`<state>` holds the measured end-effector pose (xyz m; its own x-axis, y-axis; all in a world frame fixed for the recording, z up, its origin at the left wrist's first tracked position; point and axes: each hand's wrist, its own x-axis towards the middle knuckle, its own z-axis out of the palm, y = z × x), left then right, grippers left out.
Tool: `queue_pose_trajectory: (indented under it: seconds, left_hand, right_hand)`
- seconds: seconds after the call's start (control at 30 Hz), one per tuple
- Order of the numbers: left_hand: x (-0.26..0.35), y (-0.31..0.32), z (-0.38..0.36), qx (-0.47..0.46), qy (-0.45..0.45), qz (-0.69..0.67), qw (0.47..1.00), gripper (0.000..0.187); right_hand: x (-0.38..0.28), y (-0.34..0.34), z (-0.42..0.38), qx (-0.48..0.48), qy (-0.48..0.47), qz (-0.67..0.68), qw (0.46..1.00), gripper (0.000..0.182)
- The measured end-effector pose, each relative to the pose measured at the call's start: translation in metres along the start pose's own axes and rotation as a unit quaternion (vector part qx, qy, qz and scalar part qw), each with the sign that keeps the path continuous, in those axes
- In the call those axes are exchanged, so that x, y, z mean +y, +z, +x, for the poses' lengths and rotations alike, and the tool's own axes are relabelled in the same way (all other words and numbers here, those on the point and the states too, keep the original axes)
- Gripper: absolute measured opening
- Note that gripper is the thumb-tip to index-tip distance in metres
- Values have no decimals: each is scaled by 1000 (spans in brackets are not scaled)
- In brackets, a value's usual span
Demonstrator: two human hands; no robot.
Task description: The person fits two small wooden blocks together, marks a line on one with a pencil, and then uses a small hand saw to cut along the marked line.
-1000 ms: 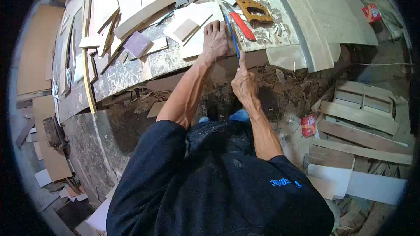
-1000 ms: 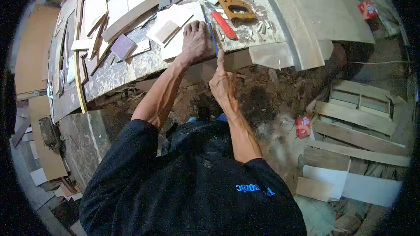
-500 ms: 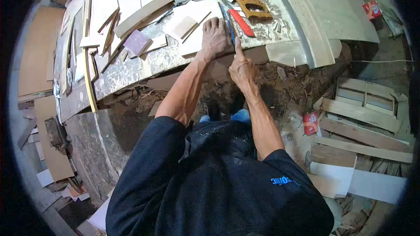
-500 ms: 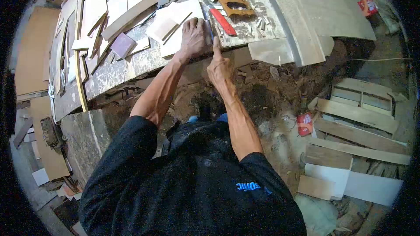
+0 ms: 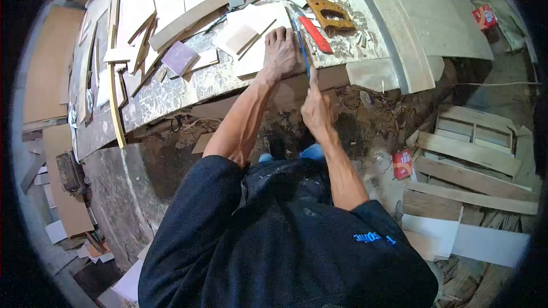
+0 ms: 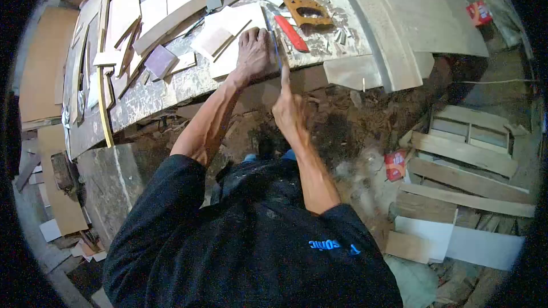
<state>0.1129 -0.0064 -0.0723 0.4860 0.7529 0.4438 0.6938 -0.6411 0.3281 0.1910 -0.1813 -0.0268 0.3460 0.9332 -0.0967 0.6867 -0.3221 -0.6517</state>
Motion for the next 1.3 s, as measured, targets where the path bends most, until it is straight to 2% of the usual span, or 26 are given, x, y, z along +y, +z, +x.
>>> queue_pose_trajectory:
  seconds: [0.1,0.27,0.37,0.4,0.5,0.53,0.63,0.67,0.77,0.87,0.97,1.0,1.1,1.13,1.23,1.27,1.3]
  left_hand:
    - [-2,-3,-1,-6,15,5,1000,43]
    - [1,-9,1,-24,-6,-1,1000,44]
    - [2,-4,1,-3,4,12,1000,44]
    - [1,-4,0,11,10,22,1000,44]
    - [-2,-2,0,-6,6,5,1000,44]
    - [-3,-3,0,10,22,5,1000,45]
    - [10,-19,0,-37,-10,-18,999,53]
    - [5,-14,3,-33,2,-4,999,53]
    - [-7,5,1,-31,12,16,999,54]
    - [-4,-2,0,-33,-3,2,999,53]
    - [-3,-1,0,-26,6,9,1000,52]
    - [-1,-4,0,-10,-1,15,1000,41]
    - [-3,-2,0,-13,4,11,1000,41]
    - [-3,-1,1,-7,9,13,1000,41]
    - [-4,-1,-3,-4,15,13,1000,45]
    - [-5,-1,-2,-12,16,6,1000,48]
    - [-4,-2,-1,-19,18,0,1000,51]
  right_hand:
    - [1,-1,-2,2,-11,53,999,67]
    - [-22,-9,35,-11,-9,-70,997,73]
    - [2,-2,5,4,-34,8,999,72]
    - [-17,-19,-5,-52,45,-50,996,72]
    - [-9,-8,12,-1,2,-57,998,71]
    - [-30,-20,28,-47,47,-54,996,70]
    - [-20,-3,57,11,-44,-53,998,69]
    - [-11,-4,51,-1,-49,-62,997,69]
    - [-24,-22,5,-31,19,-56,998,69]
    - [-20,-19,5,-9,4,-59,998,69]
    - [-3,7,52,53,-65,-77,993,67]
    - [-10,1,57,22,-57,-57,997,66]
    - [-27,-23,27,-43,9,-58,997,66]
    - [-28,-26,10,-19,-2,-83,996,67]
    - [-27,-26,2,-33,21,-101,994,67]
    - [-24,-22,15,-23,4,-45,999,66]
    - [0,1,39,7,-53,-50,997,66]
